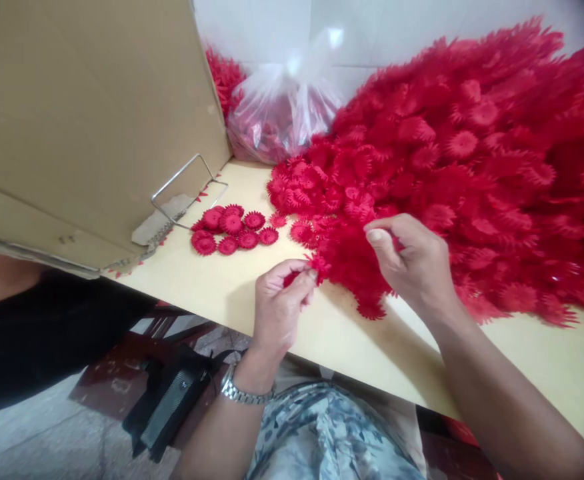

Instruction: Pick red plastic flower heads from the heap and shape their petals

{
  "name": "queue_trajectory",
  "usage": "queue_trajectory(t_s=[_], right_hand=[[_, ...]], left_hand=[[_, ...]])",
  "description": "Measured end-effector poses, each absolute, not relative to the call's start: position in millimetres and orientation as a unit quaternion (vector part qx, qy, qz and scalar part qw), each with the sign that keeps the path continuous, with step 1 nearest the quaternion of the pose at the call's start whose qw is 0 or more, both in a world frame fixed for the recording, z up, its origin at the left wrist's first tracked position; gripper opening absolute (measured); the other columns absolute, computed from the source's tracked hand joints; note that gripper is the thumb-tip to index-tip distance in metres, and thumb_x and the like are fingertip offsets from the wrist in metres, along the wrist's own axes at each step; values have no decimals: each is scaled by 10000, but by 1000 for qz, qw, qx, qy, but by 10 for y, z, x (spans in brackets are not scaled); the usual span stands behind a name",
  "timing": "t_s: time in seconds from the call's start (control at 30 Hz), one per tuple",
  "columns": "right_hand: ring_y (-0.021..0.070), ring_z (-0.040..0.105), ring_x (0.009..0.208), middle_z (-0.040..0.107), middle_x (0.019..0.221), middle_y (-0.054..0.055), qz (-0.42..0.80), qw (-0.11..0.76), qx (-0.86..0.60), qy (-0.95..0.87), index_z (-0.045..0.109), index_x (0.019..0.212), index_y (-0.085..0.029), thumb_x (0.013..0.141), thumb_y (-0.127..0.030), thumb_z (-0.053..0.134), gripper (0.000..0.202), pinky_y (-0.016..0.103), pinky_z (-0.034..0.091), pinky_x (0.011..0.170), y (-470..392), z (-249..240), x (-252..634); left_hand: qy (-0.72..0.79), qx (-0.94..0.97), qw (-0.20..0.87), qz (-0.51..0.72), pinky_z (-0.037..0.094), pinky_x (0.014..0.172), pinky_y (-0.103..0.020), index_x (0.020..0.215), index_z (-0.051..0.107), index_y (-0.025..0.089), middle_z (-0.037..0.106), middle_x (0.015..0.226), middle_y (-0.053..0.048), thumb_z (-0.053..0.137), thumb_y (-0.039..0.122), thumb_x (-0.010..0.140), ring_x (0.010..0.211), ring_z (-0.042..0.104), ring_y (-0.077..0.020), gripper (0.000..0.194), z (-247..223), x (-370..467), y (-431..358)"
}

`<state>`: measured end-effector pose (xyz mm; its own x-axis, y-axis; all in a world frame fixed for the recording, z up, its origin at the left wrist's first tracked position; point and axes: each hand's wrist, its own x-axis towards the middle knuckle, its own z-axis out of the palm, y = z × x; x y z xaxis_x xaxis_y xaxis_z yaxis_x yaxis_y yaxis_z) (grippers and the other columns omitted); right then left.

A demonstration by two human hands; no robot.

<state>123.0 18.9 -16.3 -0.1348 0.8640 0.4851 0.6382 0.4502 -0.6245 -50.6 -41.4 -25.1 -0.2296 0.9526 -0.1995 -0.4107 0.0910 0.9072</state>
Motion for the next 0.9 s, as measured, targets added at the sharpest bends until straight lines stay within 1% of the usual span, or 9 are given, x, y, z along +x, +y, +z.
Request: queue_trajectory(t_s=[0.07,0.13,0.23,0.3,0.4,0.5,0.6,0.73,0.9], right_hand=[[256,548,900,613,926,107,39,400,-508,-762,624,911,-190,855,-405,513,249,392,415,801,220,-169,1251],[261,550,954,616,994,121,38,411,-495,-764,627,976,-189,854,-383,520,253,398,422,833,190,-159,1234],[186,569,767,615,815,64,207,411,-423,-780,622,863,-197,859,-366,531,192,312,445,692,72,-123,1147],[143,530,653,581,718,23,326,376,-373,-783,597,795,-191,821,-377,593,187,271,417,599,-3,-111,1077],[114,493,615,549,680,-2,424,340,-357,-760,571,754,-180,807,-351,615,184,242,385,559,-50,-135,1011],[103,488,610,534,662,-9,495,348,-356,-712,551,741,-173,853,-327,551,190,227,377,550,-36,-174,1006],[92,468,589,520,652,-17,532,353,-358,-682,547,749,-167,852,-334,549,196,217,365,534,-16,-196,1023],[81,428,566,483,621,-29,523,347,-364,-688,519,696,-169,842,-344,568,233,210,339,520,-19,-200,1029],[75,367,537,403,590,-43,505,330,-363,-710,450,648,-178,848,-393,547,309,207,297,486,-45,-190,1012]], left_hand=[[497,289,552,605,270,407,-181,694,621,153,513,490,50,682,231,665,420,413,-54,103,-270,-491,-429],[513,321,522,601,301,429,-187,716,633,158,526,524,47,666,235,697,444,419,-57,86,-300,-470,-451],[542,414,436,587,385,521,-199,743,640,173,585,635,24,620,233,763,547,492,-79,66,-328,-425,-492],[562,478,362,570,425,606,-211,759,633,178,607,704,7,590,215,792,640,541,-102,65,-329,-387,-517],[569,553,280,541,445,665,-230,817,632,180,606,747,-11,561,173,805,701,568,-125,73,-321,-348,-546],[554,577,293,523,459,673,-236,890,645,173,626,792,-30,546,172,816,726,588,-137,124,-317,-363,-569],[555,550,321,536,469,686,-231,923,655,176,656,835,-36,558,203,822,747,604,-140,142,-313,-420,-594],[574,522,322,542,467,687,-224,893,659,179,663,815,-27,560,235,833,736,603,-134,129,-297,-480,-624],[560,528,364,524,472,702,-235,912,658,173,674,849,-42,553,256,841,758,608,-143,151,-274,-480,-631]])
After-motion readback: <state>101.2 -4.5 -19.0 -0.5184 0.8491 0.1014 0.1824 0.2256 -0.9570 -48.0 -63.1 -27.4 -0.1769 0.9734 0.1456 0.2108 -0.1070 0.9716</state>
